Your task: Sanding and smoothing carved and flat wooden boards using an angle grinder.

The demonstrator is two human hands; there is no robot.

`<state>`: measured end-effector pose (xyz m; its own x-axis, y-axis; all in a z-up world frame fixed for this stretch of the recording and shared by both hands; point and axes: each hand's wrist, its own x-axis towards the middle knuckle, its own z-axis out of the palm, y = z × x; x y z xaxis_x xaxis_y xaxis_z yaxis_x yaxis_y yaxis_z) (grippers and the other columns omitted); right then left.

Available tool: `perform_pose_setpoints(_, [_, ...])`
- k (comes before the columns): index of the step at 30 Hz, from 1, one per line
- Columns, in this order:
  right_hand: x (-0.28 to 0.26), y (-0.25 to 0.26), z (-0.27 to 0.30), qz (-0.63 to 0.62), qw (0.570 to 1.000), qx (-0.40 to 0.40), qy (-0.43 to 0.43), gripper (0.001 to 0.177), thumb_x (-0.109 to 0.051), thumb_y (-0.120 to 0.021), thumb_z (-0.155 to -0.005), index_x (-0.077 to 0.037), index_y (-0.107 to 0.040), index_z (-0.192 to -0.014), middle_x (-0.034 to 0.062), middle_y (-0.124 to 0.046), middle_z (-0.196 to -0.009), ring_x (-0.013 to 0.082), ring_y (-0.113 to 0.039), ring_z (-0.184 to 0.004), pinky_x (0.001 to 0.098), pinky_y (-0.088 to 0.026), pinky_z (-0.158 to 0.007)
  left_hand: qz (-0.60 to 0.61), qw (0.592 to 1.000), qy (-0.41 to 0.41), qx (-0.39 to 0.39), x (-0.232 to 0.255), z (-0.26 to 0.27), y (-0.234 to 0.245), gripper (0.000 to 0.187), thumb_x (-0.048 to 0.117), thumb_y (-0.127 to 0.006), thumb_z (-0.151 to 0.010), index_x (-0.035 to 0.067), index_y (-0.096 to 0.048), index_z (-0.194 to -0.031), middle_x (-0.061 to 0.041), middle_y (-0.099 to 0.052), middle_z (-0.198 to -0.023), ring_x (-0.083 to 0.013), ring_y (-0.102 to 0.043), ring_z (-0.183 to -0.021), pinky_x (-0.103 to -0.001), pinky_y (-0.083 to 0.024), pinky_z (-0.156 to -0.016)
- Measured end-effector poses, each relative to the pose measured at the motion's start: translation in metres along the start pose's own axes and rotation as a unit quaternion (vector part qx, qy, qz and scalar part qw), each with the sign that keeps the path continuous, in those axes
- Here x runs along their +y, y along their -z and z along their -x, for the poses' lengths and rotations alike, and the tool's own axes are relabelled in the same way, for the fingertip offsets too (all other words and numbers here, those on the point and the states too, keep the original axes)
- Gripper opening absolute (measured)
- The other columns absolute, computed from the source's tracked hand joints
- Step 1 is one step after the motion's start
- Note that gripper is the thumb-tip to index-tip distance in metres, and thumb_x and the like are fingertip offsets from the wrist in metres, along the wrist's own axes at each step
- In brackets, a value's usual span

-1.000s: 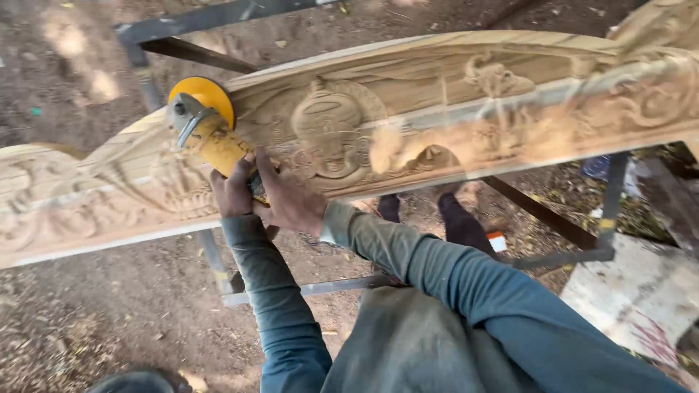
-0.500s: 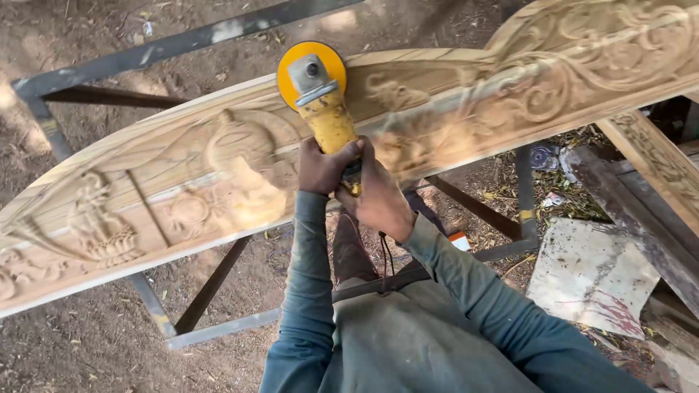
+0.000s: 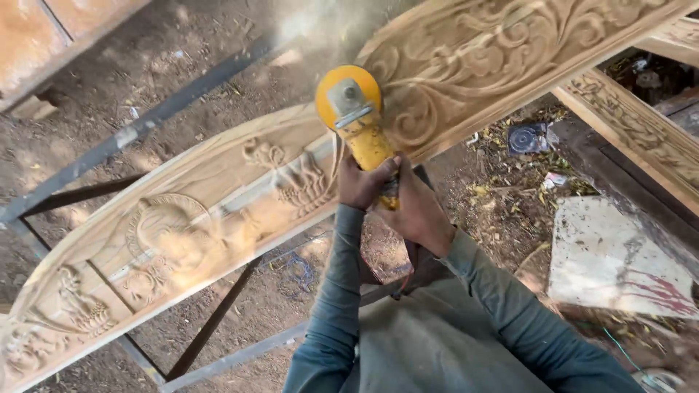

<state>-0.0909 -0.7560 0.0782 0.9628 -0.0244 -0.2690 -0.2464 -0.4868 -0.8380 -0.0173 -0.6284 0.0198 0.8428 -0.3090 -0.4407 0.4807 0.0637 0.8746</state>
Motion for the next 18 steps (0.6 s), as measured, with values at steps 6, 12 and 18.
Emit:
perform_pose_setpoints(6, [0.040,0.065,-0.028,0.010,0.998,0.030,-0.052,0.085,-0.026,-0.075,-0.084,-0.004,-0.024,-0.147,0.0315,-0.068,-0.098,0.0530,-0.068,-0.089,0.0576,-0.055,-0.068,-0.152,0.988,-0.033,0.020,0.016,-0.057,-0.076,0.033,0.025,-0.085,-0.079,-0.002,-0.076,-0.095,-0.007,-0.080,-0.085,-0.0139,-0.077,-0.073,-0.030,-0.061,-0.068])
perform_pose_setpoints(12, [0.062,0.129,-0.059,0.005,0.997,0.070,-0.042,0.074,-0.024,-0.074,-0.086,-0.004,-0.028,-0.140,0.0301,-0.069,-0.096,0.0498,-0.071,-0.087,0.0542,-0.057,-0.069,-0.067,0.996,-0.029,-0.048,0.016,-0.114,-0.131,0.031,0.024,-0.083,-0.082,-0.003,-0.077,-0.097,-0.009,-0.080,-0.088,-0.0140,-0.075,-0.074,-0.030,-0.061,-0.069])
perform_pose_setpoints(18, [0.094,0.186,-0.058,0.016,0.992,0.091,-0.085,0.076,-0.027,-0.076,-0.085,-0.004,-0.028,-0.139,0.0263,-0.070,-0.106,0.0449,-0.074,-0.087,0.0471,-0.061,-0.076,-0.028,0.991,-0.024,-0.131,0.017,-0.146,-0.210,0.037,0.025,-0.084,-0.078,-0.001,-0.074,-0.102,-0.008,-0.080,-0.090,-0.0173,-0.078,-0.073,-0.032,-0.065,-0.067])
